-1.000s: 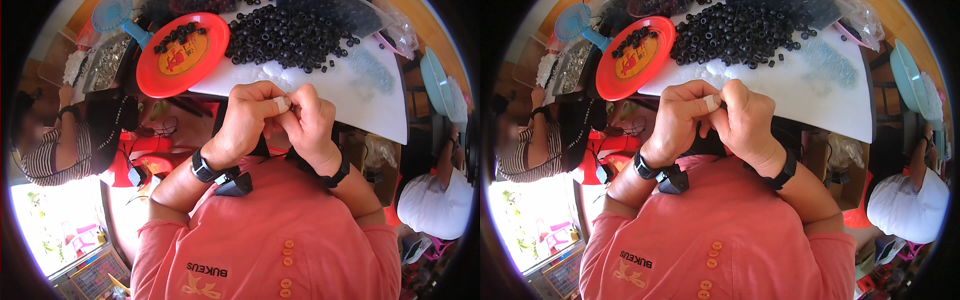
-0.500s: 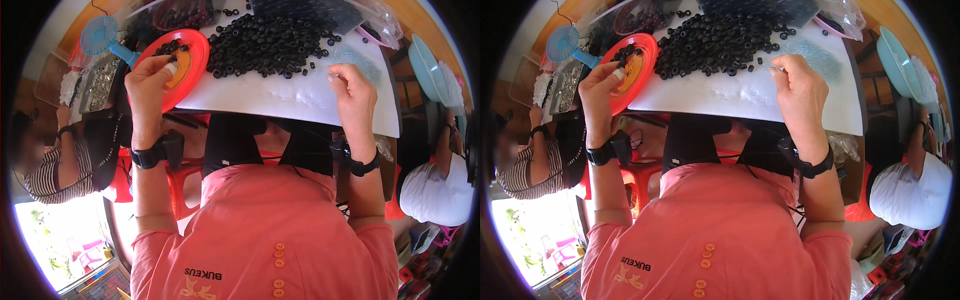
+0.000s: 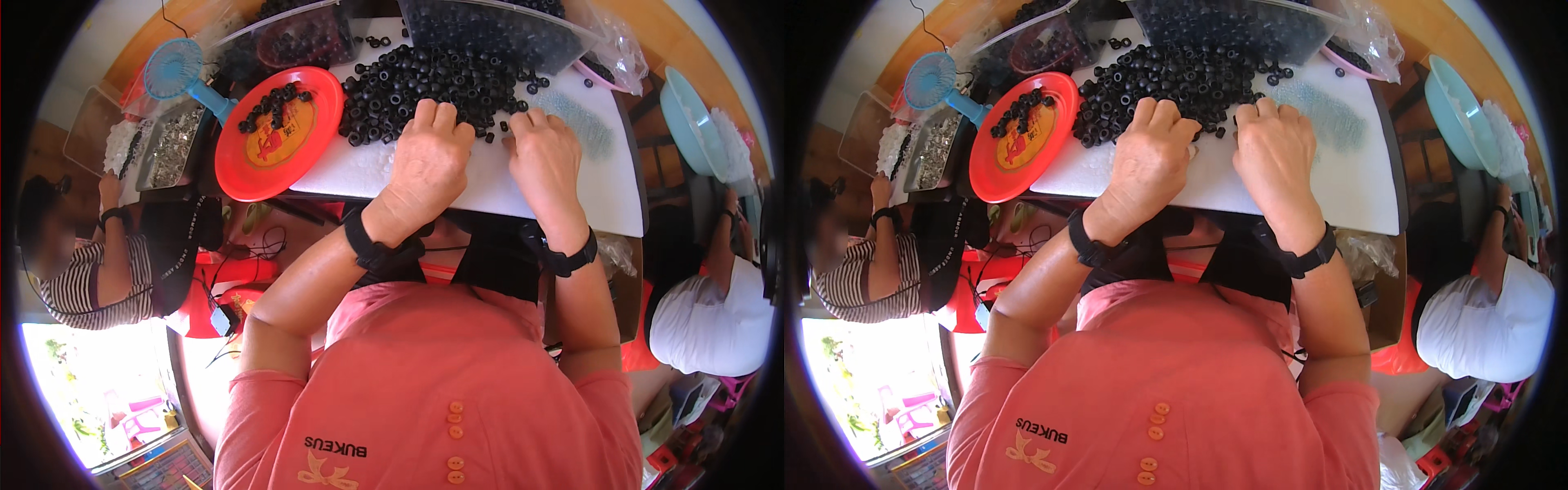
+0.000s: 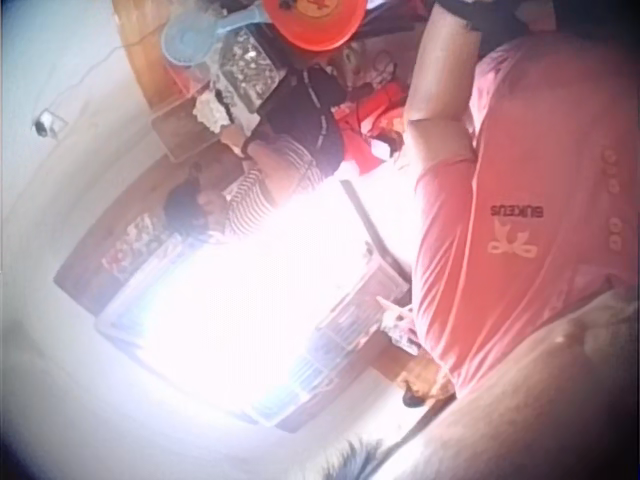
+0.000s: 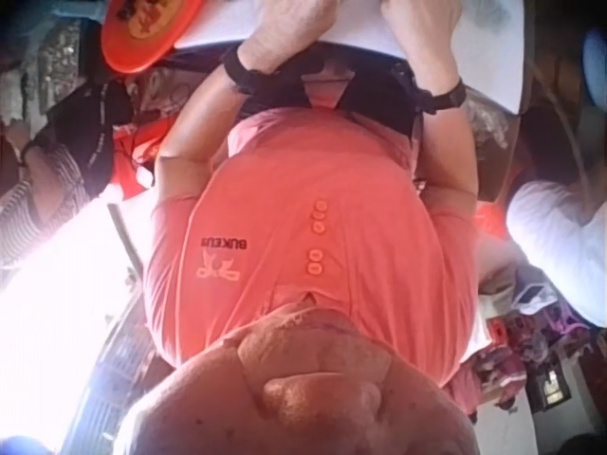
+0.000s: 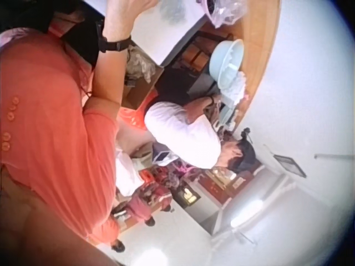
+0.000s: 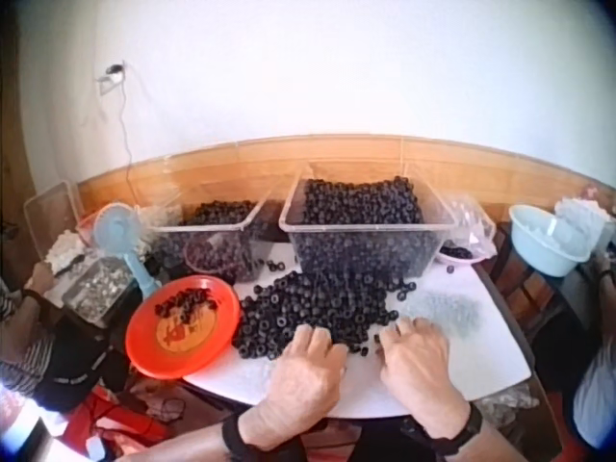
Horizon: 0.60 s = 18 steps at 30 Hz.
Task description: Manually assembling or sorting small black plastic eyelets or components at a workshop table.
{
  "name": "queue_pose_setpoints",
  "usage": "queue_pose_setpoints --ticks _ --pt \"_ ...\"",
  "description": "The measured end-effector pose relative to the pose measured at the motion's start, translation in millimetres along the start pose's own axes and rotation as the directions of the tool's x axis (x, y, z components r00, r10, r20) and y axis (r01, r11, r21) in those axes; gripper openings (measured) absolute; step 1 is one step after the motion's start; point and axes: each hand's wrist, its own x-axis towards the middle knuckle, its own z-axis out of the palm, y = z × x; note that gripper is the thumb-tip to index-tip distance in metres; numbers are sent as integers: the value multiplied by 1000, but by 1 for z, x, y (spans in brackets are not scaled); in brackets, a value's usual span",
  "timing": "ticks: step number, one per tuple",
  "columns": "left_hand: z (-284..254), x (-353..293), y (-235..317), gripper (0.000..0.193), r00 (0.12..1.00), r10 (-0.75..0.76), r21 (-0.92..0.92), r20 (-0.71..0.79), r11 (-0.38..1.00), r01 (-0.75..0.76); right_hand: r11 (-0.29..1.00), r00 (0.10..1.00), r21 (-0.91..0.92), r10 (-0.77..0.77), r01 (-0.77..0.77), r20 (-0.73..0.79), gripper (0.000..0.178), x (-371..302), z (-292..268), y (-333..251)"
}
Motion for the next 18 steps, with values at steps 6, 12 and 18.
queue_pose_setpoints --ticks 6,12,18 --pt "7 13 -1 12 994 69 26 -90 997 -67 997 999 60 -38 38 1 9 1 6 14" --pt "-30 -20 10 21 1000 3 -108 3 994 -2 988 999 148 -43 41 5 10 -6 -9 23" --pt "-20 -33 10 27 997 -30 -143 77 989 41 877 995 470 79 -100 65 8 -6 -28 20"
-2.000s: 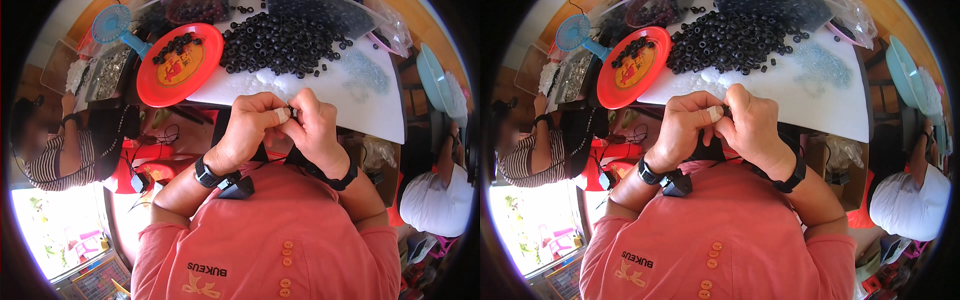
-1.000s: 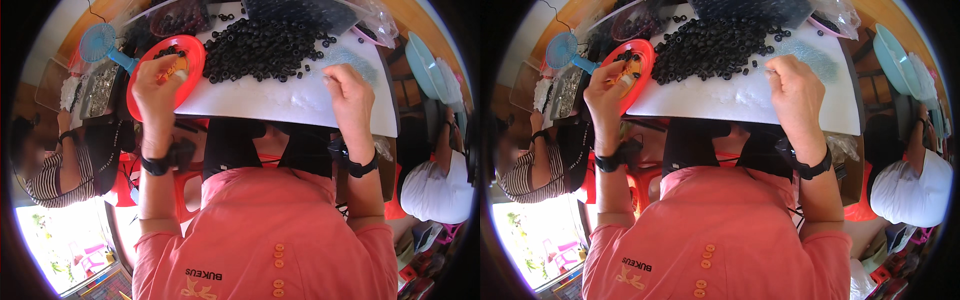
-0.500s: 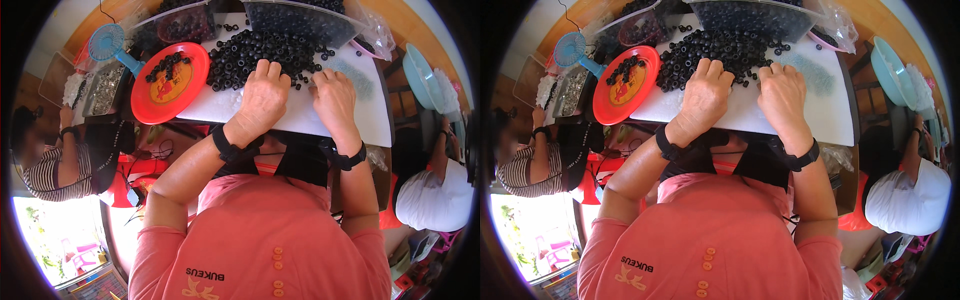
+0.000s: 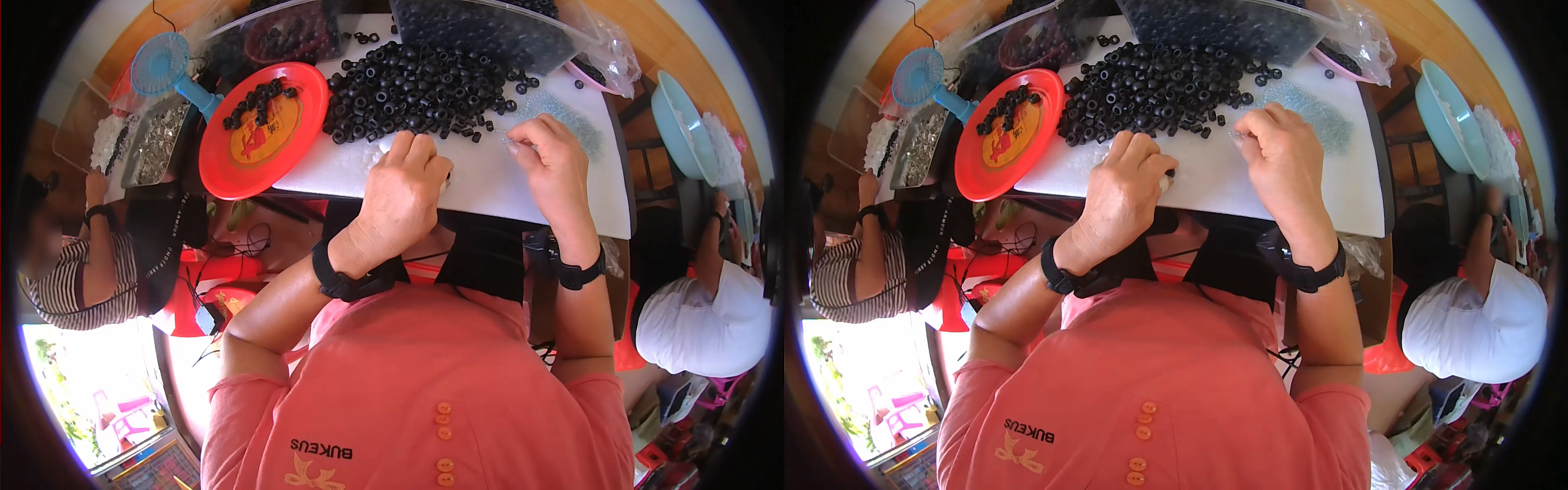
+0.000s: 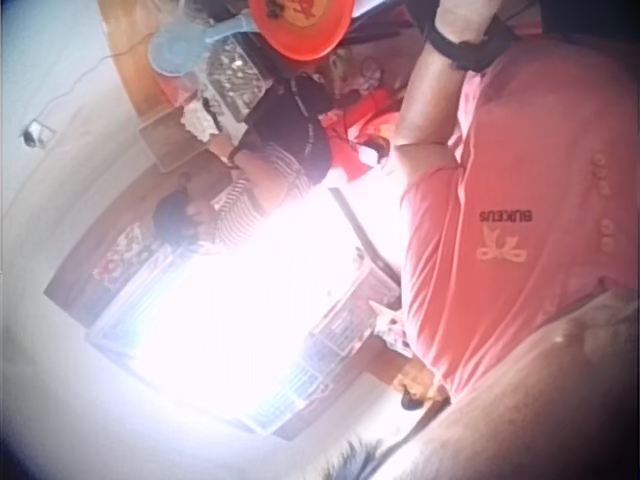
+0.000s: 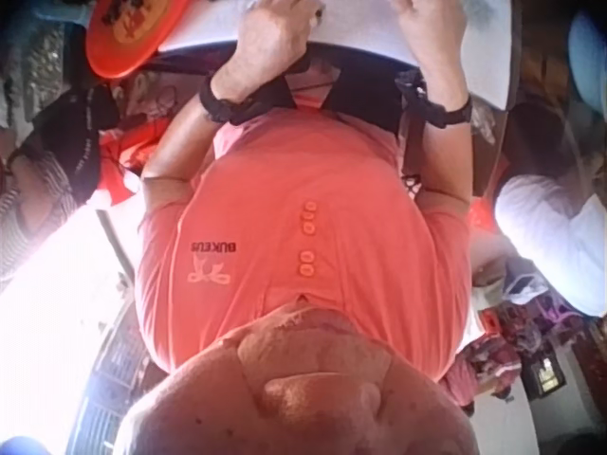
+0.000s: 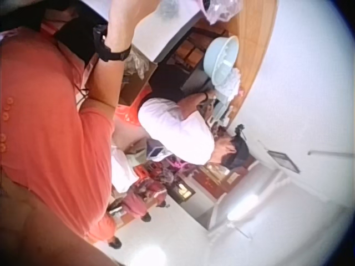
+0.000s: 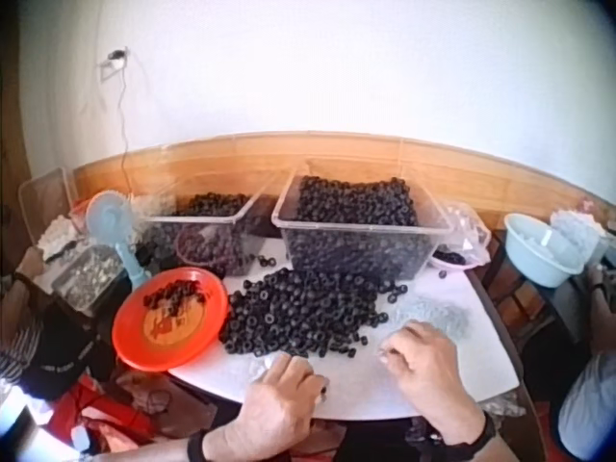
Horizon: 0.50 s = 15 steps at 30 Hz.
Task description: Manually assembling or sorting small black plastic eyelets or components at a workshop table.
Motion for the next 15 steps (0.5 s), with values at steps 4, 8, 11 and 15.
queue_pose_setpoints --ticks 4,8,11,15 --pt "2 4 1 24 995 -62 -109 -79 993 54 927 982 323 180 -190 61 6 -5 3 -4" --pt "7 2 -5 18 993 -59 -20 -101 998 57 754 952 582 260 -304 160 8 -8 7 -9" --pt "4 3 -6 24 992 -94 -68 -81 994 89 652 908 632 307 -419 285 11 -5 8 -15" --pt "3 7 -1 26 987 -118 -75 -105 991 110 546 885 698 313 -464 344 14 -7 15 -16"
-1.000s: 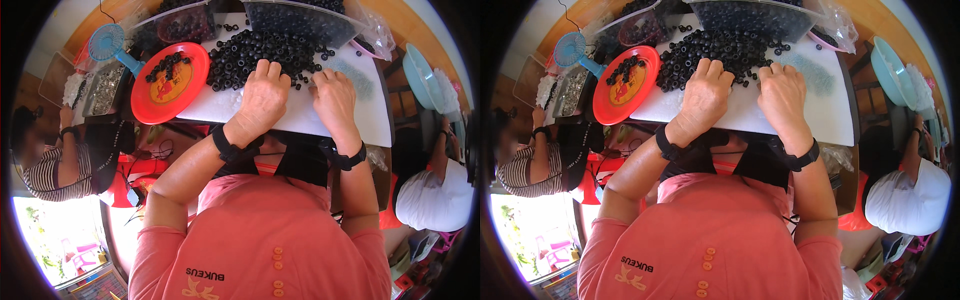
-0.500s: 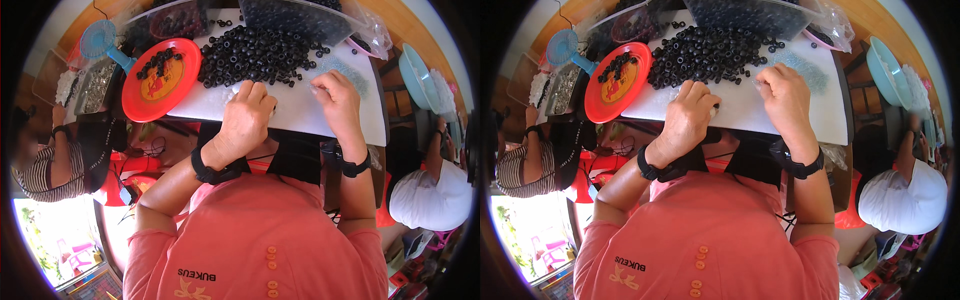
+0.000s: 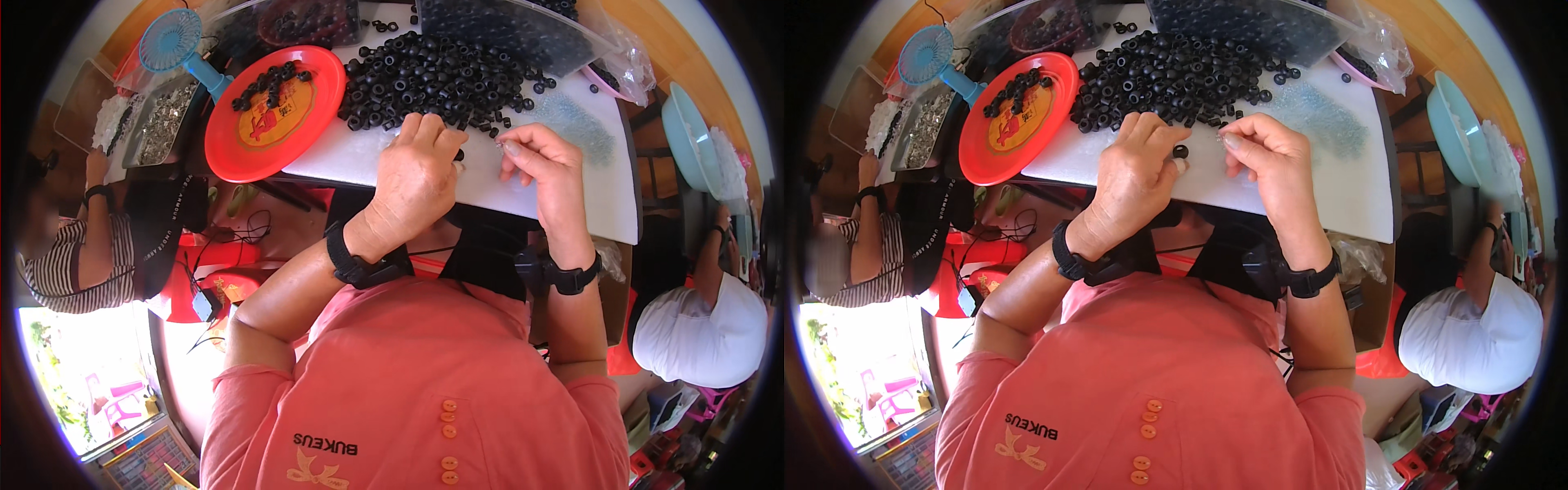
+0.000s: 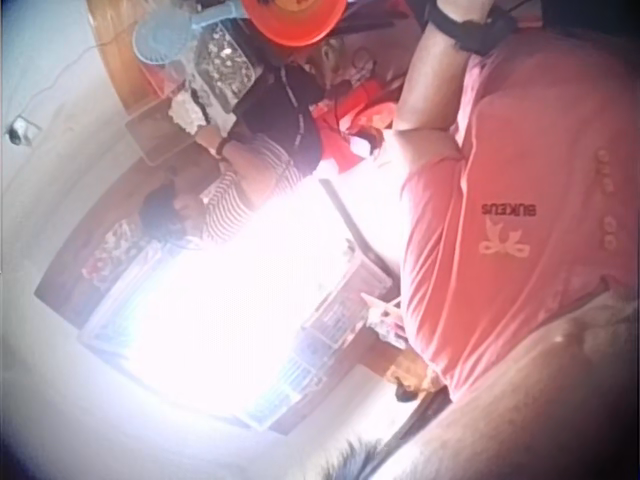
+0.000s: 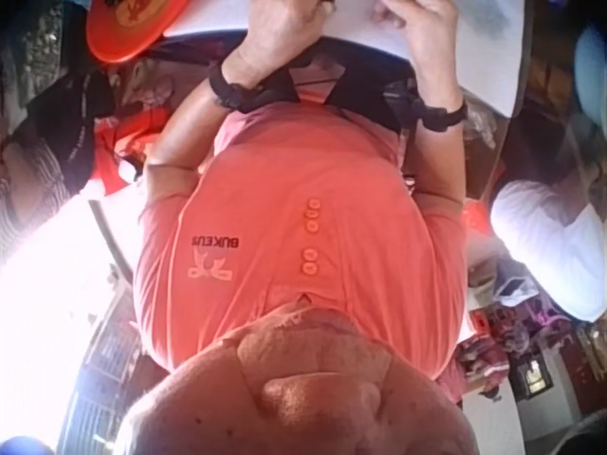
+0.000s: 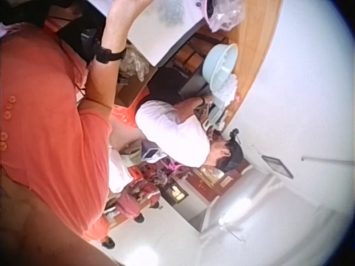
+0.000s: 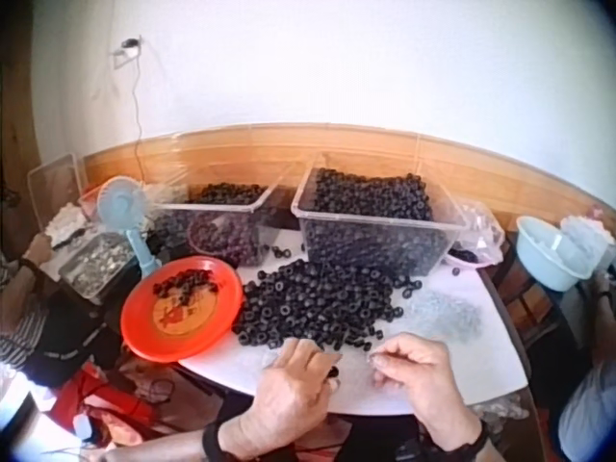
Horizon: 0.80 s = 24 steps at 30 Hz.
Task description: Manually assembling or sorting small black plastic eyelets or components at a workshop table.
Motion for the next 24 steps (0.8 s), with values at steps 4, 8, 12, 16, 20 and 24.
queue_pose_setpoints --ticks 4,8,12,16,20,24 --pt "0 12 8 30 997 -2 -179 -78 984 -12 999 999 30 44 -43 -9 14 1 4 -3" --pt "16 27 2 28 972 142 -247 -188 951 -187 996 998 69 51 -53 27 14 4 7 -6" --pt "17 33 1 26 968 183 -266 -171 938 -224 991 997 116 70 -74 34 14 2 4 -9" --pt "23 33 5 24 974 132 -299 -183 937 -183 979 998 194 56 -62 35 12 2 -1 -3" --pt "26 33 2 19 980 97 -308 -175 940 -147 970 997 228 75 -81 35 12 -1 -2 -5" --pt "28 36 2 18 983 110 -291 -150 945 -150 971 996 221 90 -91 12 11 0 -4 -5"
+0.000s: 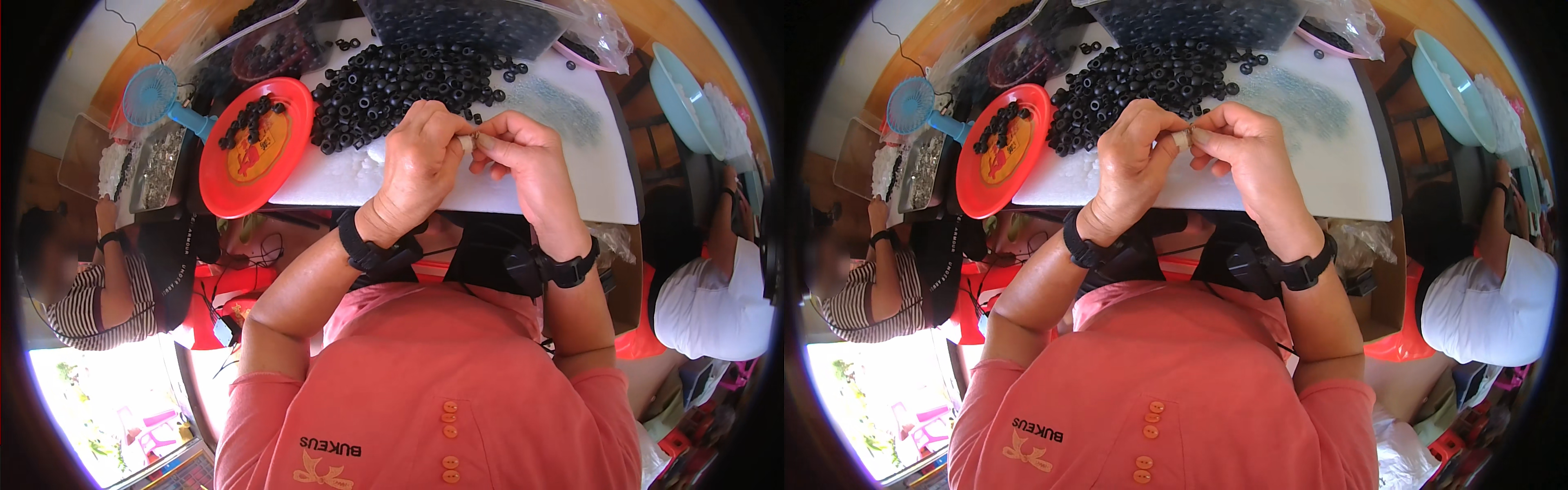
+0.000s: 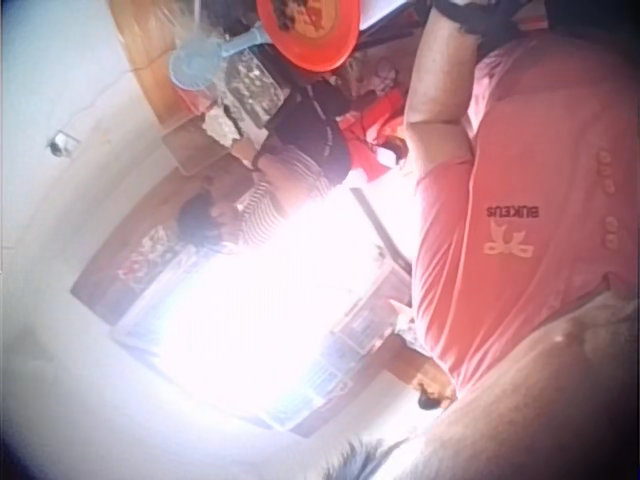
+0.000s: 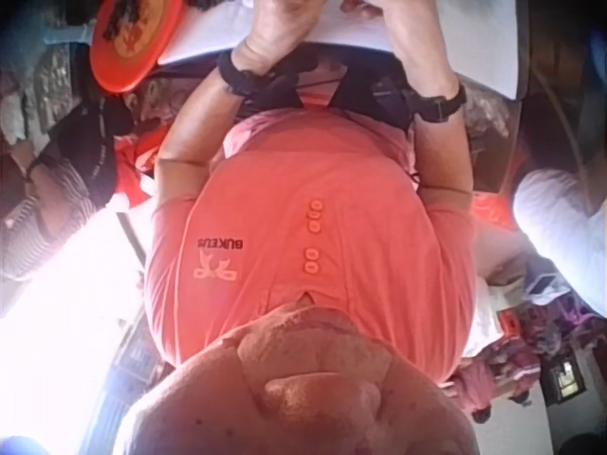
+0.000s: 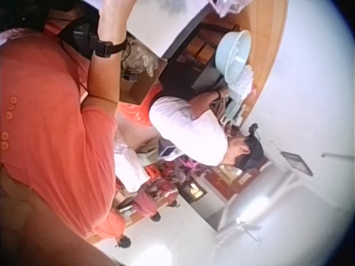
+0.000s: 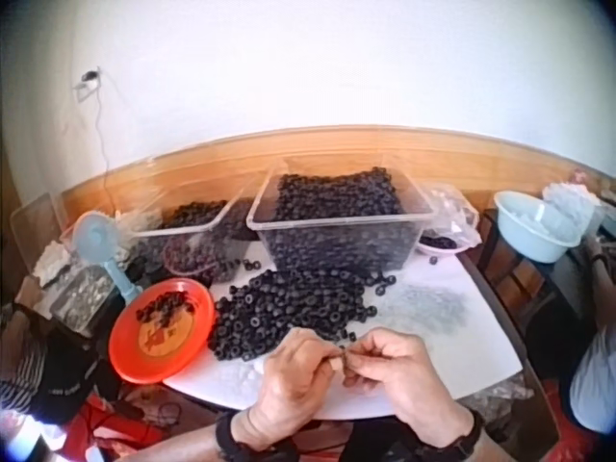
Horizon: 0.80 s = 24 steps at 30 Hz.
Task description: Manually assembling or sorting small black plastic eyelets or components at a workshop table.
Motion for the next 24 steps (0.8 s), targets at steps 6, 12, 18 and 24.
queue_pose_setpoints --ticks 6,12,18,24 --pt "3 0 0 20 1000 -28 5 6 1000 28 1000 999 11 -21 21 -34 11 -1 2 -1" --pt "1 9 7 22 992 106 193 61 974 -116 959 973 -205 -216 196 -82 14 -1 6 5" --pt "5 8 6 20 994 63 84 87 994 -70 968 972 -147 -218 204 -86 17 1 1 8" --pt "0 9 9 11 930 -301 -161 212 928 337 975 979 -113 -198 190 -57 19 -2 -2 12"
